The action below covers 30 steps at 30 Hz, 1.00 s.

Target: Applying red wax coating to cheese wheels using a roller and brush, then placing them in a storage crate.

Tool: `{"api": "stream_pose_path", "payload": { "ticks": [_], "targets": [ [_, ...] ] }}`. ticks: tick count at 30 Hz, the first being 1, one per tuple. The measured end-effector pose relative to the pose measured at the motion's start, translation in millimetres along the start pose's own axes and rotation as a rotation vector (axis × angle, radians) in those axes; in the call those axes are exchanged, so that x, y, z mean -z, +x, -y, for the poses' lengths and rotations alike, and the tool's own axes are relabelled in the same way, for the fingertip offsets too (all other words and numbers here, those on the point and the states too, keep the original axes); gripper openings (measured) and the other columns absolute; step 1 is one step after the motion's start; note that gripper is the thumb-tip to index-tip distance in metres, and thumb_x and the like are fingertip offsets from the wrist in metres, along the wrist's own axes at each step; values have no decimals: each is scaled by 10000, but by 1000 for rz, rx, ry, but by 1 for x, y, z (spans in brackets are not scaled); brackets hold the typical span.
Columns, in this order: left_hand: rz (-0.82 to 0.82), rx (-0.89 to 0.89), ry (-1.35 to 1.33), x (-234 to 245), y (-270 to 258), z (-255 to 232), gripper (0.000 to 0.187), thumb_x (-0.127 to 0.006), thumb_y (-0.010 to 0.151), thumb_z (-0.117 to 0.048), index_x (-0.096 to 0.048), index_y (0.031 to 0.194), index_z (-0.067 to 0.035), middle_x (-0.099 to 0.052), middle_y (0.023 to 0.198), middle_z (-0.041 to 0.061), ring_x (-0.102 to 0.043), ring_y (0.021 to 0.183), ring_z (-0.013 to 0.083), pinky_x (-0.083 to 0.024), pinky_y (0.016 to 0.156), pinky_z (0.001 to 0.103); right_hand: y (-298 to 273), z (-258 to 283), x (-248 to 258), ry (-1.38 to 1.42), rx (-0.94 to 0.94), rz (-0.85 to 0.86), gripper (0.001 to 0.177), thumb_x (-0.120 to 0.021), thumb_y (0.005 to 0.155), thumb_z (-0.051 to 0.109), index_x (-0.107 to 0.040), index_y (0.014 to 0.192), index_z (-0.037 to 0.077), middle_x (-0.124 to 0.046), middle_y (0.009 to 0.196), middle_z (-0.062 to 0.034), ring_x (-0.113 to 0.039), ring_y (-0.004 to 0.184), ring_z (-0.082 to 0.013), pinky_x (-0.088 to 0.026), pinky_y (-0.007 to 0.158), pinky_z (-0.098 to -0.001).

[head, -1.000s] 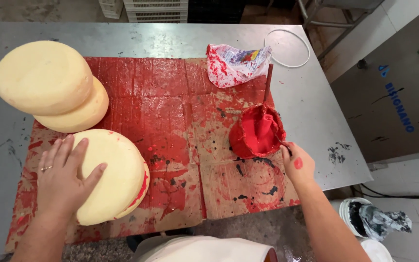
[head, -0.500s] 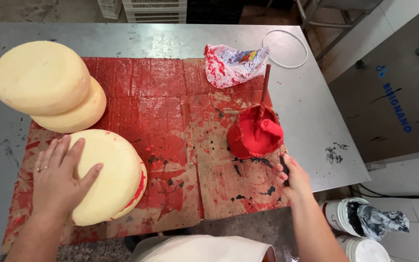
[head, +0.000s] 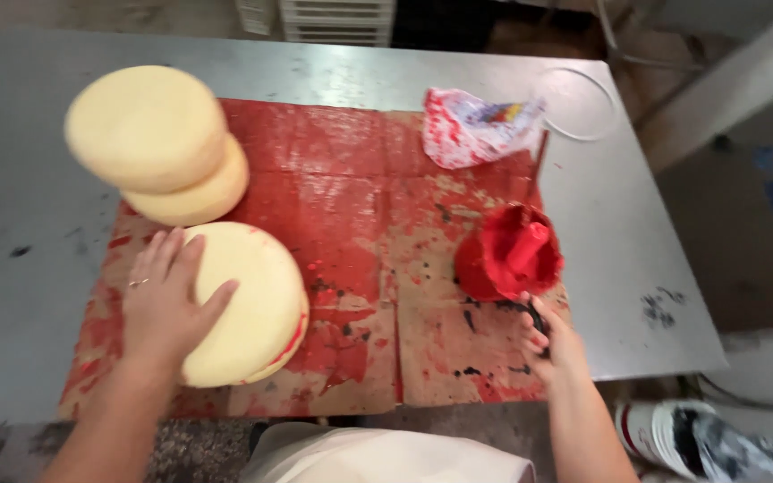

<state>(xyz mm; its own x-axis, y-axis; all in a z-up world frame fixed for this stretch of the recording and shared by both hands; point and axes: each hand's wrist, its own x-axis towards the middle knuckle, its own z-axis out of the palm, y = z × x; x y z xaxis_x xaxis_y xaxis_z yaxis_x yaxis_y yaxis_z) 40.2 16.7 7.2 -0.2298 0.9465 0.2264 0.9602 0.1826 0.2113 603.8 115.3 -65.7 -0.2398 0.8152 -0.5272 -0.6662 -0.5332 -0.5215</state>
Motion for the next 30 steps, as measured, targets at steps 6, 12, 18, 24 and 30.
{"api": "stream_pose_path", "payload": {
  "ticks": [6, 12, 18, 24, 30],
  "targets": [
    [-531, -99, -236, 8, -9, 0, 549, -699, 854, -267, -590, 1295, 42, -596, 1345, 242, -548, 1265, 430, -400, 1145, 536, -23, -33, -81, -524, 161, 6, 205, -534, 1044, 178, -634, 1144, 29, -601, 691, -130, -362, 346, -122, -230, 349, -219],
    [-587, 79, -499, 5, -26, 3, 390, -611, 879, -120, -564, 1236, 28, -564, 1243, 185, -515, 1179, 366, -417, 1056, 486, -43, -92, -190, -987, 161, 38, 321, -530, 1021, 157, -577, 1315, 36, -547, 629, -129, -412, 367, -171, -304, 354, -279],
    [-399, 291, -654, -2, -101, 51, 439, -616, 938, -301, -598, 1295, -46, -556, 1304, 169, -520, 1262, 330, -436, 1051, 478, -43, -141, -249, -1109, 216, 217, 286, -577, 1010, 170, -602, 1284, 94, -640, 612, -162, -411, 329, -168, -293, 362, -261],
    [-59, 670, -778, -24, -179, 125, 529, -684, 903, -246, -545, 1390, -94, -514, 1394, 140, -523, 1301, 293, -440, 1076, 418, -35, -177, -311, -1361, 172, 8, 313, -565, 1013, 221, -663, 1300, 145, -652, 684, -86, -498, 397, -140, -346, 305, -270],
    [-18, 695, -944, -30, -191, 158, 488, -681, 915, -174, -554, 1380, -98, -548, 1353, 111, -597, 1267, 189, -517, 952, 316, -44, -184, -322, -1698, 231, -38, 375, -529, 1000, 270, -701, 1324, 192, -780, 1145, -32, -697, 957, -161, -524, 843, -308]
  ]
}}
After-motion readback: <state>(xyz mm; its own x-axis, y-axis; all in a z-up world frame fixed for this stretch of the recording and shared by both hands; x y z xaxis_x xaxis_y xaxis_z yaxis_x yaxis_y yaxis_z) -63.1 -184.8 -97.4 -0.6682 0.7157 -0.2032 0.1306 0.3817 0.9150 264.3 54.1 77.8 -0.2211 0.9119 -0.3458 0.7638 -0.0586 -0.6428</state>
